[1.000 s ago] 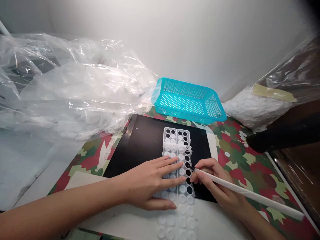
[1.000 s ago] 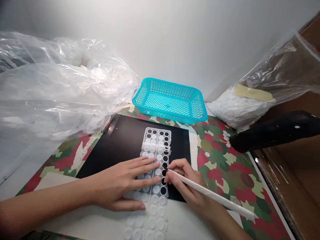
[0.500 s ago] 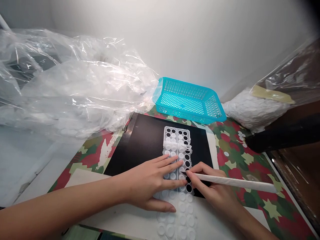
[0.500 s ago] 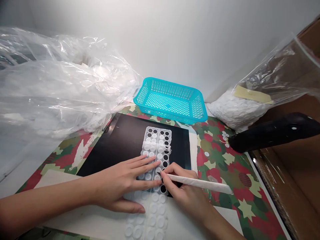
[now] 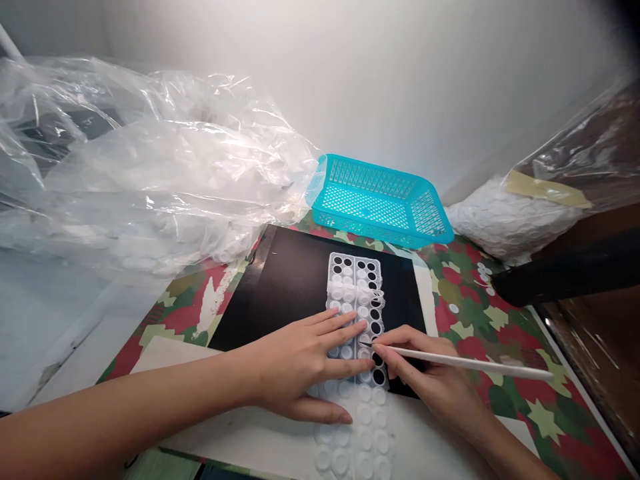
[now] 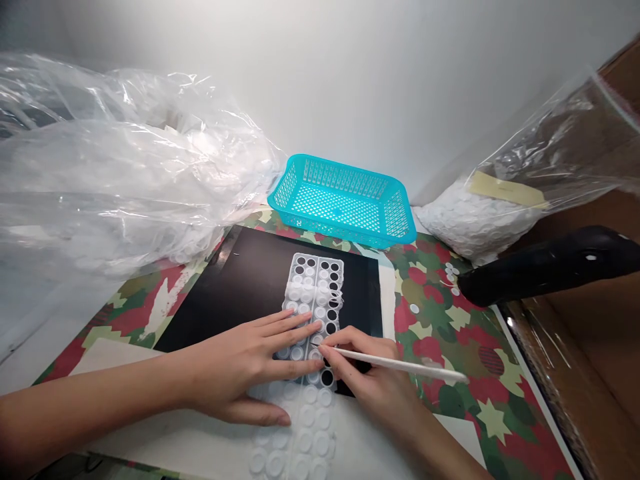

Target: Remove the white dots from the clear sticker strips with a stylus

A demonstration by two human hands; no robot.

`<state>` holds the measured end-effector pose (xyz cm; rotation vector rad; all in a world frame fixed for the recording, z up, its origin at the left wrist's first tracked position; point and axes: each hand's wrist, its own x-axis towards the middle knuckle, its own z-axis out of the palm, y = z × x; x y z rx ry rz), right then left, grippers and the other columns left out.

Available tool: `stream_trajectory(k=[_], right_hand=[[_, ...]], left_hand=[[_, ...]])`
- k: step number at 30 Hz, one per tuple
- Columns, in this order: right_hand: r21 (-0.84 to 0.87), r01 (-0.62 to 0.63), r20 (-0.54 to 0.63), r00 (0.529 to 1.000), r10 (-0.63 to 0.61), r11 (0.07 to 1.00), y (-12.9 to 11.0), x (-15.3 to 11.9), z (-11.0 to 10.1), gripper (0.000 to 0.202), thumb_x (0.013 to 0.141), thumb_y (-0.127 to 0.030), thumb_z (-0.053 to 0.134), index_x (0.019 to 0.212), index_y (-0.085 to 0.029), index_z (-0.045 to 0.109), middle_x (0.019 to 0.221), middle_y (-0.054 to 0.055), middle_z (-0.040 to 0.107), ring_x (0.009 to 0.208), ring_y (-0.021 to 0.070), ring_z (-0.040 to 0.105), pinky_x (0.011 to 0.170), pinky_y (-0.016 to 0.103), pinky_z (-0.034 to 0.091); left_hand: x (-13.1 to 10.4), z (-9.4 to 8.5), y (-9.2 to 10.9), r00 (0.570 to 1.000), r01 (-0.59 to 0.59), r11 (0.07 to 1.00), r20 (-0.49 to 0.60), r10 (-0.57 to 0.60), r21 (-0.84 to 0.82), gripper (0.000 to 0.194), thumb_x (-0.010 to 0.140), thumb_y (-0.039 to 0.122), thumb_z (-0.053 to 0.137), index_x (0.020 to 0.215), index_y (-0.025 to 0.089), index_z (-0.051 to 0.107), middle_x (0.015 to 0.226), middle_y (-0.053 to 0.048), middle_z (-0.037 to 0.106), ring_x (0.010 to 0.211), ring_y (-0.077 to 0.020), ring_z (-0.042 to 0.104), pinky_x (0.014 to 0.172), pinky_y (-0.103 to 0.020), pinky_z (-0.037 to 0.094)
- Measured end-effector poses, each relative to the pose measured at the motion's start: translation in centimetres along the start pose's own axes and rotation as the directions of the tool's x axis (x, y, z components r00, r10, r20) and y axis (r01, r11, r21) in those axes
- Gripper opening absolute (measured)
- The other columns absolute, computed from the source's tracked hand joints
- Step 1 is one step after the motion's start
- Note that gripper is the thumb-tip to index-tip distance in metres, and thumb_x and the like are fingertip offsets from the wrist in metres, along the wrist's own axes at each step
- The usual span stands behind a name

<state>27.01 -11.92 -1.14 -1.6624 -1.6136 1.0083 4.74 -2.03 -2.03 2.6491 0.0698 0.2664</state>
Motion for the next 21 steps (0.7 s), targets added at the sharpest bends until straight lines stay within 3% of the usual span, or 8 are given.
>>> stream_trajectory(k=[2,5,7,11,15,21], right_hand=[[0.076,0.04,-0.004,0.999,-0.04,0.996,0.4,0.2,-0.6,0.012,0.088,-0.032,0.059,0.087,-0.021,0.066,0.068,-0.001,0.063,0.058,0.0115,0.057,0.052,0.02,0.045],[0.133,0.108,-0.027,0.994,-0.106,0.985,0.9,0.5,-1.3,0.014,0.086,-0.029,0.062,0.075,-0.021,0.064,0.07,0.0,0.062,0.064,0.012,0.057,0.057,0.02,0.045],[0.137,0.09,-0.046,0.995,-0.084,0.987,1.1,0.5,-1.4,0.015,0.087,-0.029,0.061,0.074,-0.02,0.063,0.069,0.0,0.06,0.063,0.0116,0.057,0.057,0.02,0.045],[0.052,0.021,-0.081,0.997,-0.017,0.998,0.6,0.1,-0.6,0.012,0.086,-0.031,0.061,0.092,-0.021,0.064,0.078,0.002,0.067,0.066,0.0136,0.062,0.056,0.02,0.049],[-0.105,0.09,-0.109,0.989,-0.101,0.99,-0.4,-0.3,0.0,0.013,0.085,-0.03,0.06,0.079,-0.02,0.066,0.07,0.002,0.068,0.057,0.0135,0.061,0.052,0.021,0.047],[-0.138,0.226,-0.099,0.966,-0.241,0.964,-0.6,-0.2,0.0,0.011,0.087,-0.025,0.057,0.079,-0.02,0.063,0.07,0.001,0.067,0.055,0.013,0.061,0.052,0.023,0.048]], left_hand=[[0.0,0.0,0.0,1.0,0.001,1.0,0.011,-0.001,0.004,0.063,0.087,0.056,0.048,0.138,0.019,0.044,0.152,-0.017,0.024,0.139,-0.0353,0.024,0.114,-0.049,0.02],[0.0,-0.1,0.0,0.999,0.006,1.0,0.033,-0.007,0.013,0.063,0.088,0.056,0.046,0.138,0.02,0.044,0.152,-0.017,0.023,0.139,-0.0345,0.023,0.115,-0.049,0.019],[0.0,-0.1,0.0,0.999,0.008,1.0,0.036,-0.008,0.013,0.063,0.088,0.056,0.047,0.139,0.02,0.044,0.152,-0.017,0.023,0.139,-0.0342,0.022,0.115,-0.048,0.019],[-0.1,-0.1,0.0,1.0,0.004,1.0,0.013,-0.004,-0.004,0.062,0.087,0.055,0.048,0.138,0.02,0.044,0.152,-0.016,0.023,0.139,-0.0345,0.023,0.115,-0.048,0.019],[-0.1,0.0,-0.1,1.0,-0.005,1.0,-0.008,0.005,-0.015,0.062,0.087,0.054,0.05,0.138,0.019,0.044,0.152,-0.016,0.023,0.139,-0.035,0.024,0.114,-0.048,0.02],[-0.1,0.0,-0.2,1.0,-0.001,1.0,0.012,0.001,-0.01,0.063,0.087,0.055,0.048,0.139,0.02,0.042,0.152,-0.016,0.023,0.14,-0.0342,0.022,0.114,-0.049,0.02]])
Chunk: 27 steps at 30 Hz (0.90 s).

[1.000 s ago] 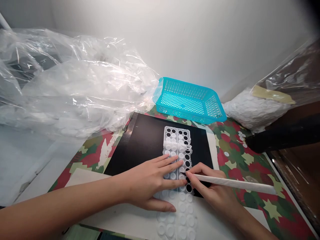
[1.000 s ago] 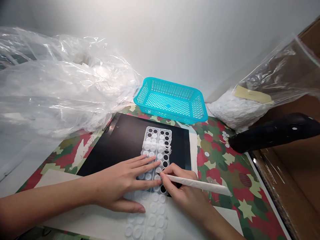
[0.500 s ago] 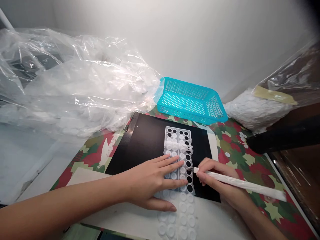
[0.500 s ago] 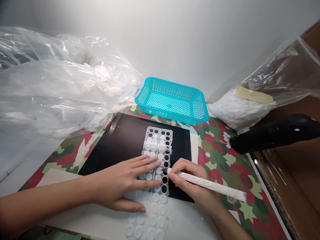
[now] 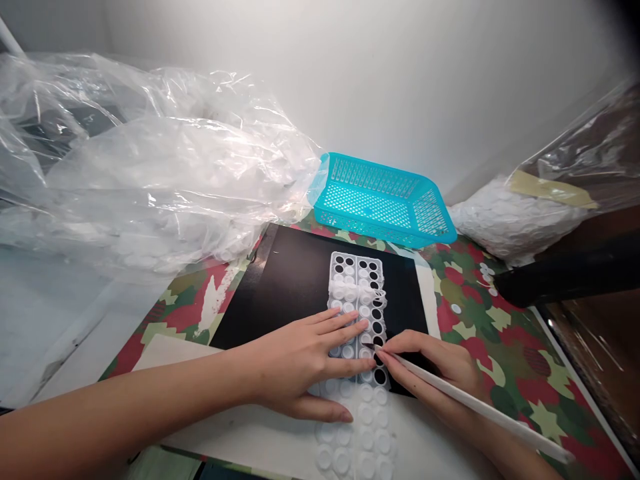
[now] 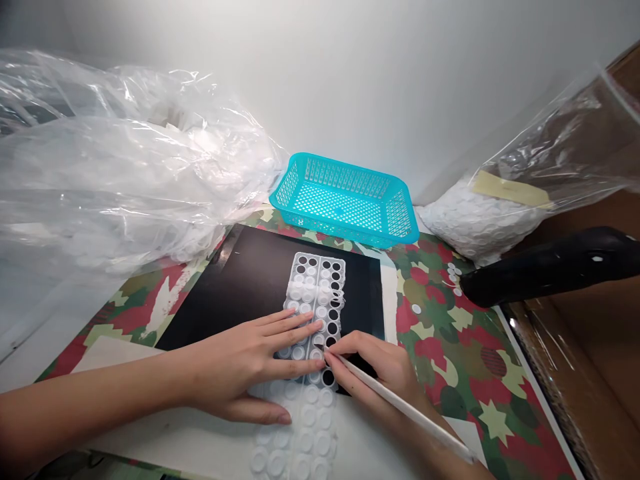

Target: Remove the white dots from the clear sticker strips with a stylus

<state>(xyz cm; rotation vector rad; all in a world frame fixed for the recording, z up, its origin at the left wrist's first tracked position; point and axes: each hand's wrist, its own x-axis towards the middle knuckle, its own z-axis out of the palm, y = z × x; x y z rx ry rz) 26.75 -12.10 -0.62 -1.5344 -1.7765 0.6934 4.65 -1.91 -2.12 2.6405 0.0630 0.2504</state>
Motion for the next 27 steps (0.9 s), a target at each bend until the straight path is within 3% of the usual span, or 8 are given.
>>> stream_trajectory(k=[9,20,27], right_hand=[[-0.08,0.259,0.053,0.965,-0.255,0.963,0.3,-0.2,0.3,0.016,0.088,-0.011,0.051,0.092,-0.023,0.061,0.076,0.001,0.065,0.066,0.013,0.062,0.063,0.023,0.052],[-0.119,0.188,0.137,0.976,-0.172,0.975,-0.2,0.0,-0.6,0.016,0.091,-0.016,0.048,0.088,-0.021,0.063,0.073,0.002,0.067,0.063,0.013,0.064,0.06,0.021,0.052],[-0.135,0.233,0.22,0.955,-0.2,0.963,-0.1,0.6,-1.4,0.015,0.09,-0.017,0.049,0.087,-0.022,0.063,0.072,0.002,0.067,0.061,0.0136,0.064,0.057,0.021,0.051]], left_hand=[[0.0,0.0,0.2,1.0,0.007,0.999,-0.009,-0.007,-0.032,0.064,0.087,0.054,0.049,0.141,0.021,0.04,0.153,-0.015,0.021,0.139,-0.0348,0.022,0.114,-0.05,0.021],[0.1,-0.2,0.3,1.0,0.011,1.0,0.005,-0.011,-0.005,0.063,0.087,0.055,0.048,0.139,0.02,0.043,0.152,-0.017,0.022,0.139,-0.0354,0.023,0.114,-0.05,0.02],[0.1,-0.2,0.4,1.0,0.012,1.0,-0.011,-0.012,-0.019,0.061,0.086,0.054,0.05,0.137,0.02,0.045,0.152,-0.016,0.023,0.138,-0.0366,0.025,0.113,-0.051,0.021]])
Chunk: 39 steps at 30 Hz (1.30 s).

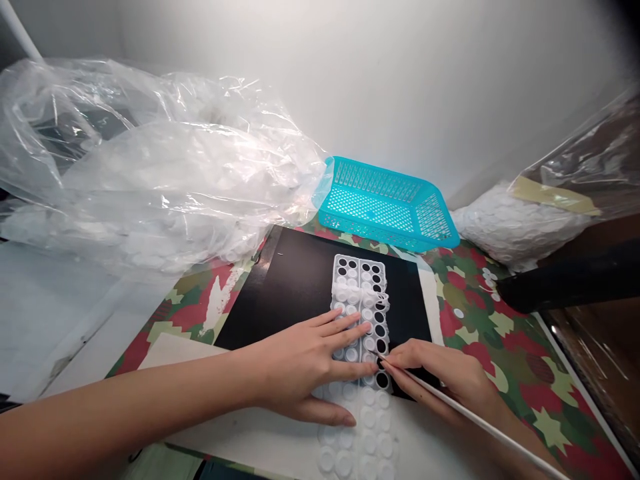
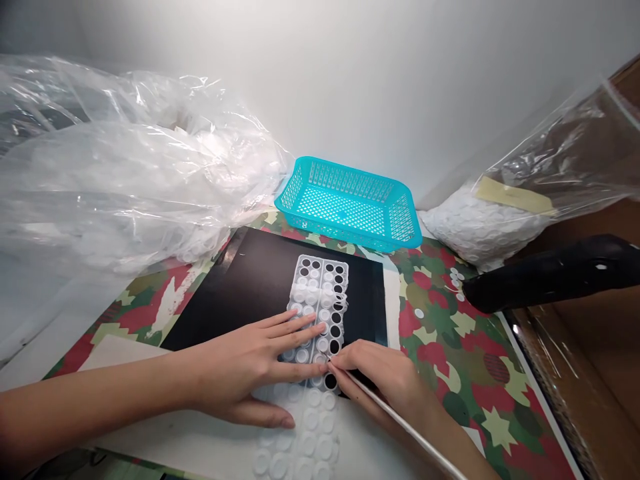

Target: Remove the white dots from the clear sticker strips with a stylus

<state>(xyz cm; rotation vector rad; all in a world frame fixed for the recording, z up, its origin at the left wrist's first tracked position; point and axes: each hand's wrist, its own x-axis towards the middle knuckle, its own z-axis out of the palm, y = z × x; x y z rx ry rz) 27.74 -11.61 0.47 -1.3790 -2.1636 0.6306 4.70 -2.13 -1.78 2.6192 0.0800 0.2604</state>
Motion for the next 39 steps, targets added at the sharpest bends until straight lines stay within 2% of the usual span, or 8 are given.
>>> stream_trajectory(k=[4,7,14,22,32,39], right_hand=[[0.031,0.036,0.03,0.999,-0.037,0.999,0.7,0.0,-0.3,0.012,0.089,-0.015,0.052,0.089,-0.022,0.062,0.074,0.001,0.067,0.063,0.0131,0.065,0.059,0.021,0.051],[0.062,0.026,0.111,0.993,-0.033,0.998,1.4,0.2,-0.9,0.012,0.089,-0.015,0.052,0.091,-0.022,0.062,0.08,0.002,0.068,0.07,0.0135,0.066,0.063,0.021,0.051],[0.099,0.047,0.281,0.957,-0.073,0.994,1.8,1.5,-2.7,0.018,0.092,-0.023,0.05,0.093,-0.022,0.068,0.086,0.006,0.07,0.076,0.0156,0.066,0.065,0.023,0.051],[0.062,0.064,0.376,0.923,-0.082,0.996,2.5,2.6,-3.9,0.021,0.092,-0.025,0.05,0.094,-0.025,0.071,0.089,0.004,0.069,0.076,0.015,0.067,0.064,0.022,0.05],[-0.044,0.128,0.362,0.926,-0.104,0.991,2.3,2.8,-4.0,0.025,0.093,-0.024,0.047,0.09,-0.025,0.071,0.088,0.004,0.067,0.07,0.0151,0.065,0.059,0.022,0.048],[-0.1,0.173,0.299,0.944,-0.136,0.98,2.3,2.6,-3.6,0.024,0.094,-0.024,0.047,0.093,-0.026,0.071,0.088,0.003,0.07,0.071,0.0148,0.067,0.059,0.021,0.05]], left_hand=[[-0.1,0.0,0.0,1.0,0.004,1.0,-0.001,-0.004,-0.001,0.061,0.086,0.054,0.051,0.137,0.021,0.046,0.152,-0.016,0.023,0.138,-0.0368,0.024,0.113,-0.053,0.018],[-0.1,0.0,0.0,1.0,0.007,1.0,0.014,-0.007,0.006,0.062,0.085,0.055,0.052,0.137,0.021,0.046,0.152,-0.017,0.022,0.139,-0.0364,0.022,0.114,-0.053,0.016],[-0.1,-0.1,0.1,1.0,0.009,1.0,0.006,-0.009,-0.011,0.062,0.085,0.054,0.053,0.137,0.021,0.046,0.152,-0.016,0.022,0.139,-0.0366,0.023,0.114,-0.053,0.017],[-0.1,-0.2,0.0,1.0,0.011,1.0,0.015,-0.011,-0.008,0.061,0.085,0.054,0.053,0.137,0.021,0.046,0.152,-0.016,0.022,0.139,-0.0365,0.022,0.114,-0.052,0.016],[0.0,-0.3,0.2,0.999,0.02,1.0,0.051,-0.021,0.007,0.062,0.086,0.056,0.049,0.138,0.022,0.044,0.153,-0.015,0.019,0.14,-0.0344,0.019,0.114,-0.052,0.015],[-0.1,-0.2,0.2,0.999,0.013,1.0,0.037,-0.013,0.006,0.062,0.086,0.055,0.049,0.138,0.021,0.045,0.152,-0.017,0.02,0.14,-0.0356,0.019,0.113,-0.053,0.016]])
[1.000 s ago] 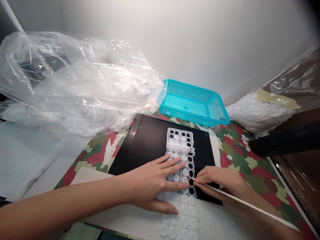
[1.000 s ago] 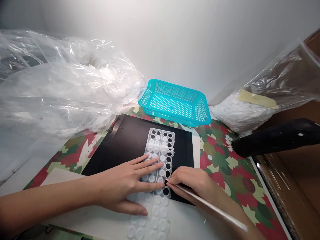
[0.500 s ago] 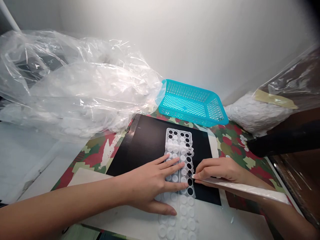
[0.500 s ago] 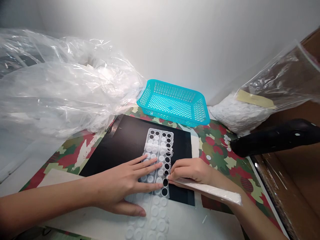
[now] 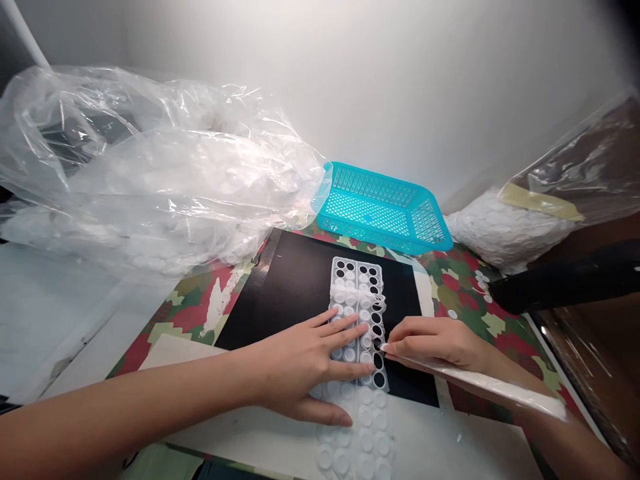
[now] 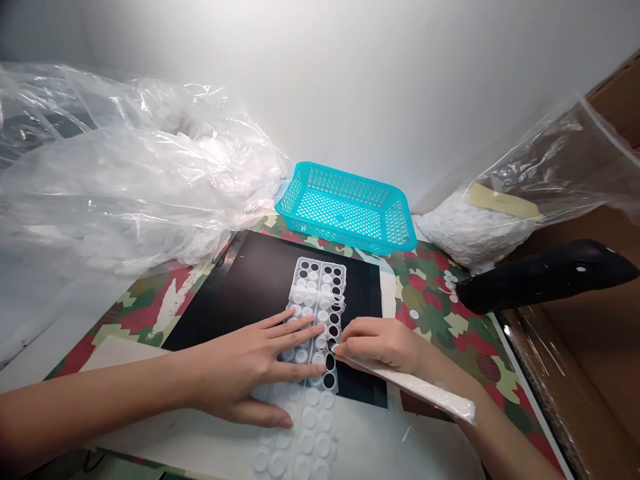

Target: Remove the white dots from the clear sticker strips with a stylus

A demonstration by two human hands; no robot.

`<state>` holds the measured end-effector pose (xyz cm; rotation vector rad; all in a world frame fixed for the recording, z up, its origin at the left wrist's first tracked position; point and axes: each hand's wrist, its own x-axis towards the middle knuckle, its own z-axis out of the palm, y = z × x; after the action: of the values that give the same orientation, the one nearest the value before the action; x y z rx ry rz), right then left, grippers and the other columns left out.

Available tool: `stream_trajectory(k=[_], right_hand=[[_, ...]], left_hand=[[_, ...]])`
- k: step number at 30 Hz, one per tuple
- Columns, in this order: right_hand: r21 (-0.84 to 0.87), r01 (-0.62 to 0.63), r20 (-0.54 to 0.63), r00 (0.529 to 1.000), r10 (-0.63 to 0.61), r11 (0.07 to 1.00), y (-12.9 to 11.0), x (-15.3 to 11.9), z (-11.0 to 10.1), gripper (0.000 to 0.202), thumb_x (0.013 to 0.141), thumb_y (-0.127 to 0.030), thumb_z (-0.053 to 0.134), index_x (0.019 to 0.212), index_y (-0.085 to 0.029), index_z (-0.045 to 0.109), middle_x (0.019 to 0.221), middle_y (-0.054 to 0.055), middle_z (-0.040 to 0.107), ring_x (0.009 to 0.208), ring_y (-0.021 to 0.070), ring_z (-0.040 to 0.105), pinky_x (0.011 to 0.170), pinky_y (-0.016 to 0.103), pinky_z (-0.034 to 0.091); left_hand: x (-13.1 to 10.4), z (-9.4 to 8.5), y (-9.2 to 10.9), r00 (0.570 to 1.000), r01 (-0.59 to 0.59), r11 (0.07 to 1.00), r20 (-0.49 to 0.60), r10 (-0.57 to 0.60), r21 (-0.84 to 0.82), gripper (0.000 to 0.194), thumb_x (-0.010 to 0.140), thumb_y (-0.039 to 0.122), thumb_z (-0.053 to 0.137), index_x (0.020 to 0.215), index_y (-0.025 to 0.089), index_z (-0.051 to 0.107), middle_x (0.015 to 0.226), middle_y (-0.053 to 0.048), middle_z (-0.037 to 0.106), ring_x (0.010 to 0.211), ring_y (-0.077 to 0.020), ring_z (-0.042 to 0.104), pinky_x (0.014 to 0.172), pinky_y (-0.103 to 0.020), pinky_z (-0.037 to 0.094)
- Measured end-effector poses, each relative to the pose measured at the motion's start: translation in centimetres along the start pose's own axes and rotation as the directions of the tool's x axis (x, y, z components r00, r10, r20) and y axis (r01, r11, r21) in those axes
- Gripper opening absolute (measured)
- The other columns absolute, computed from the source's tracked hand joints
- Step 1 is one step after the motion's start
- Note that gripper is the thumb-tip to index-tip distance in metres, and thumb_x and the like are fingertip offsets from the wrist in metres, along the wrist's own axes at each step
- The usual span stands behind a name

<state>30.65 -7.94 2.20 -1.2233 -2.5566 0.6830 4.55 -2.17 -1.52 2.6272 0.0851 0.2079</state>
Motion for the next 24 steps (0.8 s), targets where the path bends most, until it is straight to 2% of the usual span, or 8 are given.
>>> stream_trajectory(k=[4,6,10,12,14,16,20,24], right_hand=[[-0.051,0.109,-0.137,0.984,-0.115,0.993,0.4,-0.1,0.8,0.03,0.096,-0.027,0.044,0.09,-0.021,0.072,0.083,0.006,0.07,0.068,0.0143,0.067,0.058,0.02,0.05],[-0.029,0.109,-0.148,0.983,-0.112,0.994,0.3,-0.3,0.9,0.027,0.095,-0.026,0.045,0.093,-0.02,0.071,0.084,0.006,0.07,0.07,0.014,0.066,0.06,0.02,0.05],[0.182,-0.092,-0.103,0.988,0.112,0.979,-0.8,-1.1,1.0,0.017,0.092,-0.021,0.052,0.09,-0.02,0.069,0.084,0.005,0.069,0.073,0.0138,0.065,0.064,0.021,0.05],[0.294,-0.207,-0.192,0.944,0.269,0.933,-1.2,-1.5,1.6,0.013,0.089,-0.024,0.056,0.082,-0.02,0.067,0.076,0.004,0.068,0.067,0.0141,0.063,0.06,0.022,0.048],[0.384,-0.292,-0.275,0.869,0.411,0.876,-1.3,-1.7,2.7,0.015,0.087,-0.028,0.059,0.076,-0.019,0.064,0.069,0.003,0.065,0.059,0.0141,0.059,0.052,0.022,0.045],[0.449,-0.335,-0.29,0.822,0.49,0.828,-1.3,-1.7,4.0,0.017,0.087,-0.03,0.058,0.075,-0.019,0.062,0.066,0.003,0.062,0.056,0.0139,0.056,0.048,0.022,0.042],[0.441,-0.35,-0.305,0.808,0.504,0.826,-1.8,-1.3,5.5,0.018,0.087,-0.03,0.057,0.074,-0.018,0.06,0.066,0.002,0.061,0.057,0.0136,0.055,0.05,0.022,0.042],[0.364,-0.321,-0.339,0.829,0.445,0.875,-2.8,-0.6,5.3,0.017,0.087,-0.025,0.056,0.072,-0.018,0.059,0.061,0.0,0.06,0.053,0.0113,0.053,0.049,0.021,0.04]], left_hand=[[0.0,0.1,0.0,1.0,0.001,1.0,-0.003,-0.001,0.003,0.061,0.087,0.055,0.049,0.138,0.022,0.044,0.153,-0.016,0.02,0.14,-0.0348,0.019,0.114,-0.052,0.015],[0.0,0.1,0.0,1.0,0.004,1.0,0.0,-0.004,0.006,0.062,0.086,0.056,0.049,0.138,0.023,0.044,0.153,-0.016,0.02,0.141,-0.0343,0.018,0.115,-0.051,0.014],[-0.1,0.1,-0.1,1.0,-0.002,1.0,-0.001,0.002,0.008,0.062,0.086,0.057,0.05,0.138,0.023,0.044,0.153,-0.016,0.02,0.141,-0.0341,0.018,0.115,-0.051,0.013],[-0.2,0.1,-0.2,1.0,-0.01,1.0,-0.006,0.01,0.008,0.062,0.086,0.056,0.05,0.138,0.023,0.044,0.153,-0.015,0.02,0.141,-0.0334,0.018,0.115,-0.051,0.014],[-0.3,0.0,-0.3,1.0,-0.018,1.0,-0.01,0.018,0.01,0.062,0.086,0.056,0.049,0.139,0.023,0.043,0.153,-0.015,0.021,0.141,-0.0328,0.019,0.115,-0.05,0.014],[-0.3,0.1,-0.3,1.0,-0.022,1.0,-0.015,0.023,0.012,0.062,0.086,0.056,0.049,0.139,0.024,0.042,0.153,-0.014,0.021,0.14,-0.0329,0.02,0.115,-0.05,0.014],[-0.4,0.2,-0.4,0.999,-0.025,1.0,-0.025,0.026,0.015,0.063,0.086,0.056,0.049,0.139,0.024,0.042,0.154,-0.013,0.02,0.14,-0.0338,0.02,0.115,-0.05,0.013],[-0.4,0.3,-0.5,0.999,-0.029,0.999,-0.029,0.029,0.017,0.063,0.086,0.056,0.049,0.139,0.023,0.042,0.154,-0.013,0.019,0.14,-0.0343,0.02,0.115,-0.051,0.013]])
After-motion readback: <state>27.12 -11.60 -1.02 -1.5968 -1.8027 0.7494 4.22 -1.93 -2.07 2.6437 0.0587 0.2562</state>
